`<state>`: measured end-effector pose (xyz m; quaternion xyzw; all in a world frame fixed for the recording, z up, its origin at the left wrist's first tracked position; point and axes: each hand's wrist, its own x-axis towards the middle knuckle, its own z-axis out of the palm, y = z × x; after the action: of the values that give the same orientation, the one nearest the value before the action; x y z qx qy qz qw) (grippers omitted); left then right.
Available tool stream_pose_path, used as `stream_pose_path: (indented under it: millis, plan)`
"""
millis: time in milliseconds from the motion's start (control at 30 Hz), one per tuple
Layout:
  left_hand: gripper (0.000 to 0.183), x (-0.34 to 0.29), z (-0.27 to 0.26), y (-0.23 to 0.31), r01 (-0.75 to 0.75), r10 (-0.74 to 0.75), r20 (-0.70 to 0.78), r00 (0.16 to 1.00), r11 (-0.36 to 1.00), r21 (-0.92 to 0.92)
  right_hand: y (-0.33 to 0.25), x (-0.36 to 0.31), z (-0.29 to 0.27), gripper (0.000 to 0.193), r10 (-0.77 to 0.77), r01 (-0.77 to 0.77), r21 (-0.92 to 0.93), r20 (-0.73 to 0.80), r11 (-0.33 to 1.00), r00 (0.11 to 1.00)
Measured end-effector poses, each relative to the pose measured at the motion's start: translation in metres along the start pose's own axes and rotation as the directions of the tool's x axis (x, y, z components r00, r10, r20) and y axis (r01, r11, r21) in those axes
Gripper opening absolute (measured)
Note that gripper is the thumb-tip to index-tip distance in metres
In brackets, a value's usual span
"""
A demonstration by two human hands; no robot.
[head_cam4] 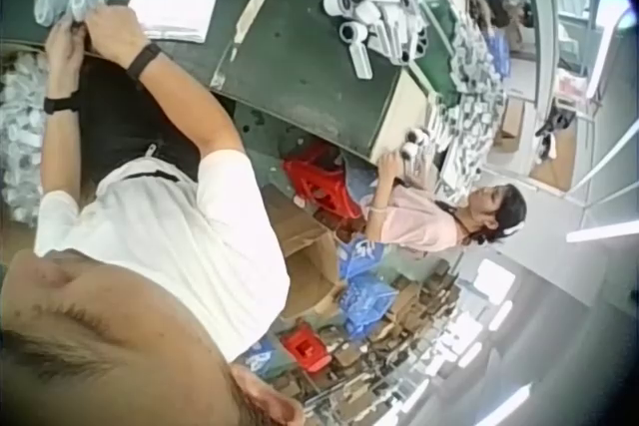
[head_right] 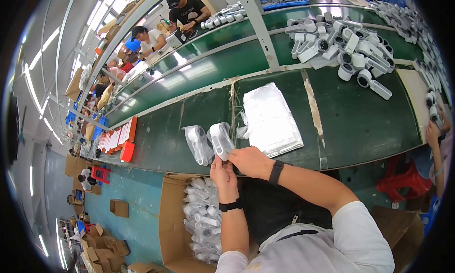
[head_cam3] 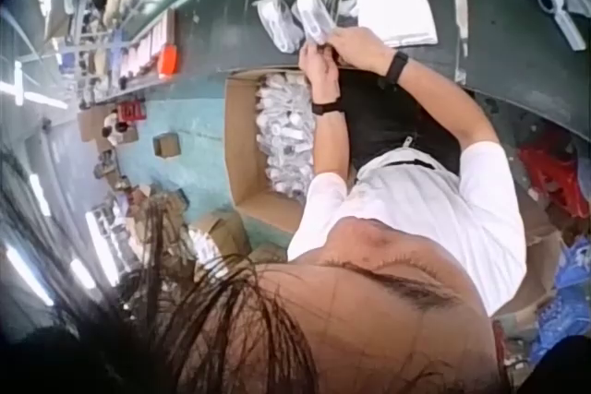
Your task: The person picks up a handheld fan from the table, slides it into a plastic bag, and places the bagged fan into a cardboard box, repeating the process for several more fans.
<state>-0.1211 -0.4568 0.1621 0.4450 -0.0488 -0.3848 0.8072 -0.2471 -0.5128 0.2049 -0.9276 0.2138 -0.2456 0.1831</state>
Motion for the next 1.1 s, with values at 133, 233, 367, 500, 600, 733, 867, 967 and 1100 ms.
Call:
stream_pose_path:
  millis: [133, 233, 367, 500, 600, 733, 867, 967, 1100]
  plan:
    - [0.022, -0.003, 0.006, 0.004, -0.087, 0.088, 0.001, 0.996, 0.989, 0.116, -0.002, -0.001, 0.0, 0.018, 0.068, -0.068, 0.01, -0.012, 0.998, 0.998]
    - [0.022, -0.007, 0.011, 0.008, -0.105, 0.104, 0.014, 0.994, 0.983, 0.149, -0.002, -0.002, 0.001, 0.016, 0.054, -0.055, 0.026, 0.035, 0.998, 0.998]
    - [0.023, -0.01, 0.014, 0.014, -0.134, 0.134, 0.012, 0.991, 0.973, 0.188, -0.006, -0.002, 0.004, 0.013, 0.038, -0.033, 0.084, -0.058, 0.996, 0.998]
    - [0.021, -0.014, 0.01, 0.019, -0.127, 0.138, -0.021, 0.99, 0.954, 0.271, -0.009, -0.003, 0.0, 0.011, 0.059, -0.026, 0.199, -0.16, 0.98, 0.985]
    - [0.021, -0.011, 0.0, 0.022, -0.155, 0.19, -0.05, 0.98, 0.904, 0.398, -0.012, -0.008, -0.009, 0.011, 0.067, -0.024, 0.236, -0.177, 0.971, 0.982]
    - [0.022, -0.011, -0.002, 0.027, -0.302, 0.419, -0.05, 0.907, 0.726, 0.618, -0.01, -0.039, -0.023, 0.014, 0.068, 0.005, 0.346, -0.198, 0.938, 0.978]
    - [0.043, -0.048, 0.023, 0.03, -0.382, 0.513, 0.06, 0.856, 0.551, 0.741, -0.01, -0.085, -0.06, 0.017, 0.155, -0.11, 0.495, -0.05, 0.862, 0.987]
    - [0.062, -0.022, -0.011, 0.015, -0.504, 0.494, 0.412, 0.766, 0.062, 0.861, -0.001, -0.112, -0.088, 0.018, 0.24, -0.198, 0.488, -0.026, 0.85, 0.97]
    - [0.062, -0.005, -0.01, 0.004, -0.496, 0.514, 0.337, 0.789, 0.209, 0.843, 0.027, -0.165, -0.123, 0.019, 0.481, -0.364, 0.428, -0.204, 0.827, 0.853]
